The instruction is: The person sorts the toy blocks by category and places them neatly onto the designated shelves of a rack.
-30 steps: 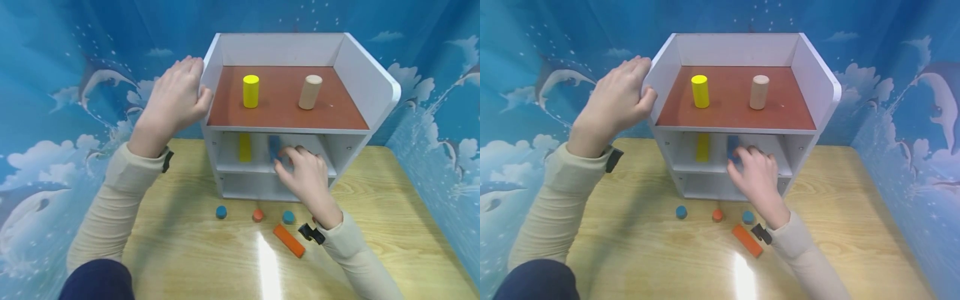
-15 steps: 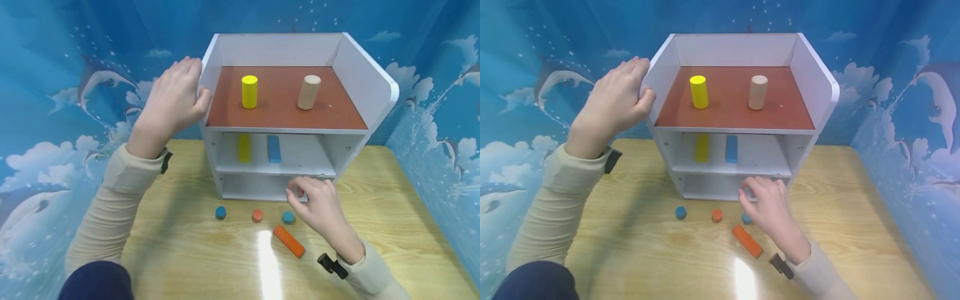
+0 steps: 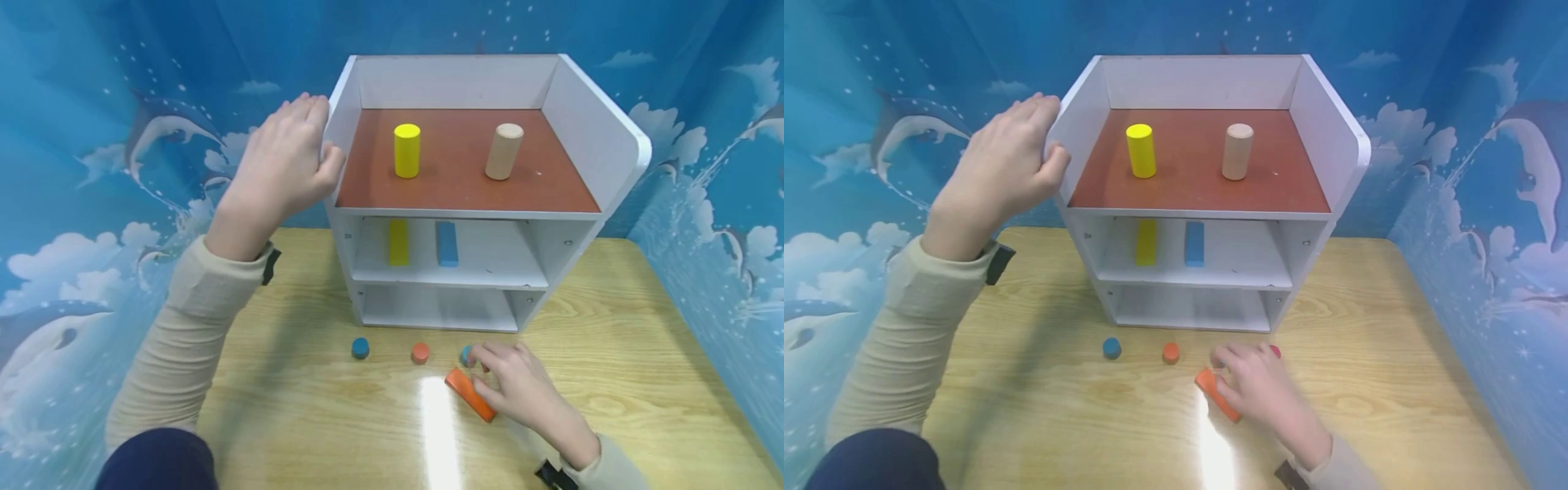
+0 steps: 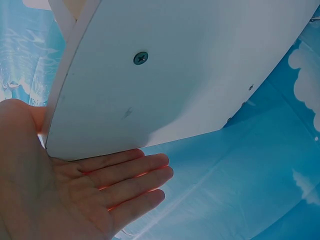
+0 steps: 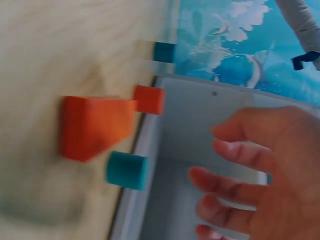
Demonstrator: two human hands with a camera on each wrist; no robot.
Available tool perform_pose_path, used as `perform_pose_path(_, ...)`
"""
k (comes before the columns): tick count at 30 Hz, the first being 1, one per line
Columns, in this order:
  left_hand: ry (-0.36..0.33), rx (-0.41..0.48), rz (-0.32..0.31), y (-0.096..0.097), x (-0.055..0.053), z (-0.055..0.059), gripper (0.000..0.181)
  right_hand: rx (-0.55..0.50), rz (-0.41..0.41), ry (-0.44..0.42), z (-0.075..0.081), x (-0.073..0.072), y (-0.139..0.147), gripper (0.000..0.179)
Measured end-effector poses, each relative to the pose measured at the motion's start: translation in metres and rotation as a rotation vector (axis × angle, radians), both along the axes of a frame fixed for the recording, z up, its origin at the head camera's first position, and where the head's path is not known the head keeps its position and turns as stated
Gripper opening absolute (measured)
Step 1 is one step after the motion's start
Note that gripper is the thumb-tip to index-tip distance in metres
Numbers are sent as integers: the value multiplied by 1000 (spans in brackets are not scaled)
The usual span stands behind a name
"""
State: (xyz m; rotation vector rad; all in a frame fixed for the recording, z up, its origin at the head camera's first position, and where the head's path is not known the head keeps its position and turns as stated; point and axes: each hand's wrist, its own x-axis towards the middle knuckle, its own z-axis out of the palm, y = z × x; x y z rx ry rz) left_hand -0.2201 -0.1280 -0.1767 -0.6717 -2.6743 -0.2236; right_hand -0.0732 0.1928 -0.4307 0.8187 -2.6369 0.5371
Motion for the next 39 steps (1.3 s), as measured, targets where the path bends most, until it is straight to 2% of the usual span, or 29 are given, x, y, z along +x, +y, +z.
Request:
perform_pose_path(6,2,-2,-1,0,0,0,61,191,-53,-192,-16,13,5,27)
perform_pose_path(9,-2,-4,4,0,1,0,61,233,-59,-259,-23,17,6,34)
perform_pose_path(13,-5,-3,4,0,1,0,61,247,-50,-298,-30,19,6,39)
perform_pose_path(22,-2,-1,-5,0,1,1,61,197,-54,-347,-38,19,1,39)
perform_pose_path(27,-11,-5,1,0,1,1,61,154,-60,-336,-39,20,-1,39)
perform_pose_path(30,-13,-6,4,0,1,1,61,138,-64,-324,-38,20,-2,39)
perform_pose_path(39,-16,-2,9,1,1,0,61,56,-106,-370,-31,21,-2,35)
